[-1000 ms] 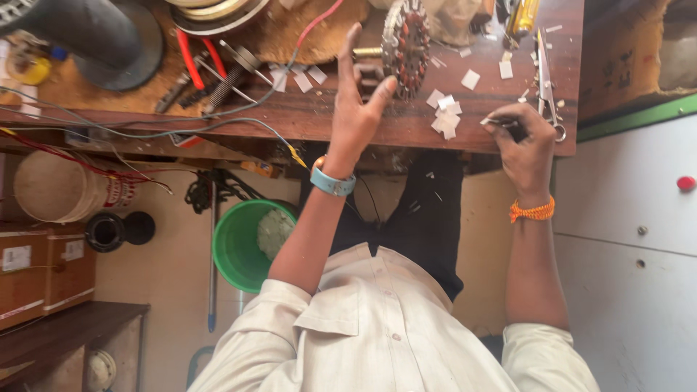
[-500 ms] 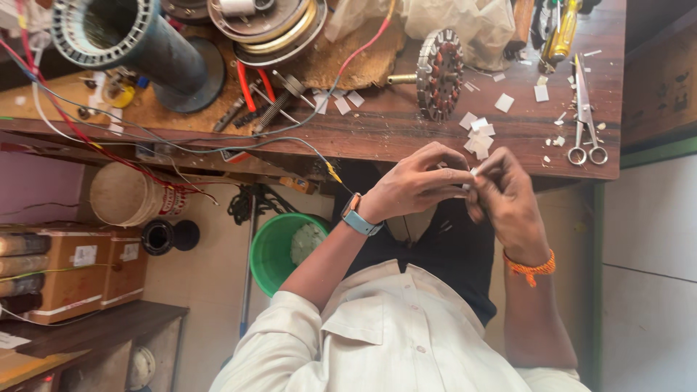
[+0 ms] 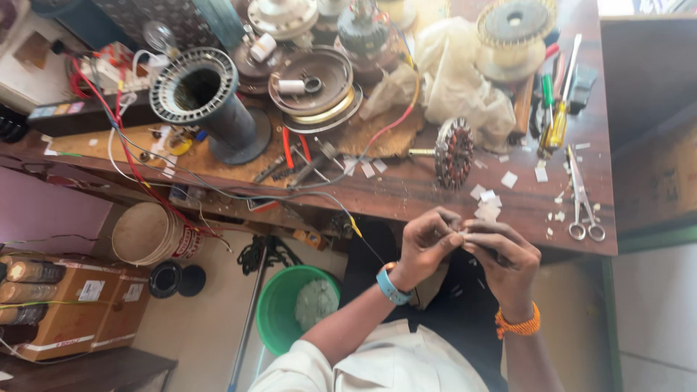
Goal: The person places small white rectangular pieces into slots on a circular motor component at a workbench. They then move to a green machine, insert the component, and operate the machine using a lever.
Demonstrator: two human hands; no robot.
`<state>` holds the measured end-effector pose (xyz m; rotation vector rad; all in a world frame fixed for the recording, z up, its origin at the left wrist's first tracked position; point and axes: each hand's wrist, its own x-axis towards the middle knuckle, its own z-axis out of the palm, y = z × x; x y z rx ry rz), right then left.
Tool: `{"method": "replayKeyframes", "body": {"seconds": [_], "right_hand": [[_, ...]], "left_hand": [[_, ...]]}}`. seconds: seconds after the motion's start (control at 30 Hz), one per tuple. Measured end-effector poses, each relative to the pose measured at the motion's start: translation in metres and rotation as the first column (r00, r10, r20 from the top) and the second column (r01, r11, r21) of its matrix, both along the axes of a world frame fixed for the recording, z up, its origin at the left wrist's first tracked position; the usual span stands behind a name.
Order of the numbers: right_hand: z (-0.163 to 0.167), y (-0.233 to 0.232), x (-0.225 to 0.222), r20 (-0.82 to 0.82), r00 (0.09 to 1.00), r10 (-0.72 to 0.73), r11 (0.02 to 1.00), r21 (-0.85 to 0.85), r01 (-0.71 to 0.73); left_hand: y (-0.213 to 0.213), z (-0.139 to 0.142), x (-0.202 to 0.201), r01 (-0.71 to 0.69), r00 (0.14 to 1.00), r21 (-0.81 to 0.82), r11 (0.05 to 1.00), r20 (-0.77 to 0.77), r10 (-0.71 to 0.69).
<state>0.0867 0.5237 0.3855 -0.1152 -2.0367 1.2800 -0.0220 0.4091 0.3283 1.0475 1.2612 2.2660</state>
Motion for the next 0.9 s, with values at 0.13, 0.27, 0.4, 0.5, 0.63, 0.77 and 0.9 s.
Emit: {"method": "replayKeyframes", "body": {"seconds": [0.13,0.27,0.4,0.5,0.63,0.77,0.9], "right_hand": [[0.010,0.016,-0.006,0.140,0.987,0.084,0.955,-0.295,-0.040],[0.013,0.038,-0.011,0.181,0.978,-0.099,0.993,-0.043,0.109],[0.013,0.056,-0.038,0.152,0.982,-0.113,0.987,0.132,0.093],[0.014,0.060,-0.064,0.167,0.986,-0.025,0.983,0.185,-0.006],[0.016,0.056,-0.093,0.203,0.979,-0.002,0.957,0.283,-0.057],[0.018,0.055,-0.113,0.203,0.979,0.001,0.976,0.214,-0.045],[0.017,0.052,-0.127,0.060,0.998,-0.033,0.929,0.371,0.009]], "left_hand": [[0.007,0.006,-0.007,0.079,0.995,-0.011,0.997,0.064,-0.078],[0.017,0.010,-0.012,-0.237,0.970,0.015,0.971,0.063,0.236],[0.033,0.009,-0.020,-0.491,0.863,-0.176,0.853,0.032,0.504],[0.043,0.010,-0.023,-0.656,0.752,-0.191,0.730,-0.254,0.609],[0.049,0.013,-0.026,-0.583,0.812,-0.278,0.764,-0.171,0.558],[0.044,0.014,-0.039,-0.587,0.809,-0.371,0.719,-0.226,0.543],[0.035,0.019,-0.061,-0.572,0.818,-0.344,0.744,-0.301,0.490]]}}
